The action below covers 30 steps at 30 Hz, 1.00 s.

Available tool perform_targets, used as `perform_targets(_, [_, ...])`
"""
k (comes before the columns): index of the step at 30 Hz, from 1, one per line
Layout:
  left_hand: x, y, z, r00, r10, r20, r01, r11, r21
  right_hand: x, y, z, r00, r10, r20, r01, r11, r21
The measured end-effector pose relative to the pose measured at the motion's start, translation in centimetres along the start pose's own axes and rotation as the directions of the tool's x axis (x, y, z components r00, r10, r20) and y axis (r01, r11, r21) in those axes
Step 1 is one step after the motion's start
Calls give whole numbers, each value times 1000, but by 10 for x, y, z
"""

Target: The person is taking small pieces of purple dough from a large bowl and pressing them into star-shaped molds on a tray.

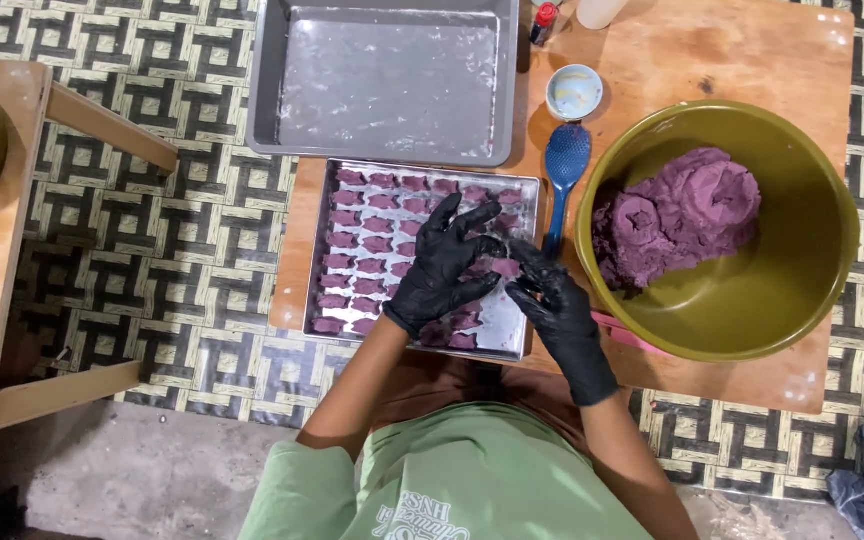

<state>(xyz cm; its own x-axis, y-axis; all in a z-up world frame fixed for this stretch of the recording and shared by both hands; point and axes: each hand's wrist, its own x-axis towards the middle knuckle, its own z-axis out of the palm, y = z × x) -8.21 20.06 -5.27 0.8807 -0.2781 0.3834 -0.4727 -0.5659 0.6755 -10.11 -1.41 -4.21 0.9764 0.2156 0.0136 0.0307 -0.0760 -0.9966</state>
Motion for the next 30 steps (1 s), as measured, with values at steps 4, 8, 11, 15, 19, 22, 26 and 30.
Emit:
perform_targets(4, [-3,-22,20,1000,6,4,-6,1000,19,3,28,5,994,-11,-109,1,996,-94])
perform_targets(8, [2,-31,28,1000,31,5,-31,995,96,14,32,8,988,-71,-136,54,991,-122])
perform_targets(11, [6,-35,41,1000,8,-30,-5,993,115,14,-30,25,992,-74,-98,37,942,-335])
perform_targets(15, [6,-55,59,998,-3,-64,16,981,192,23,12,4,979,-195,-61,141,859,-492])
perform_targets(19, [2,-64,72,997,-35,-69,50,973,226,24,18,-3,961,-246,124,255,623,-739])
perform_targets(22, [3,-56,69,993,-78,-84,95,968,234,39,73,-29,965,211,156,-258,869,421])
perform_targets(26, [-1,-73,80,993,-107,-40,114,928,354,51,100,-35,878,258,402,-366,904,219])
perform_targets(30, [-1,-75,84,958,-271,-95,285,939,192,56,162,-43,825,422,376,-496,224,839])
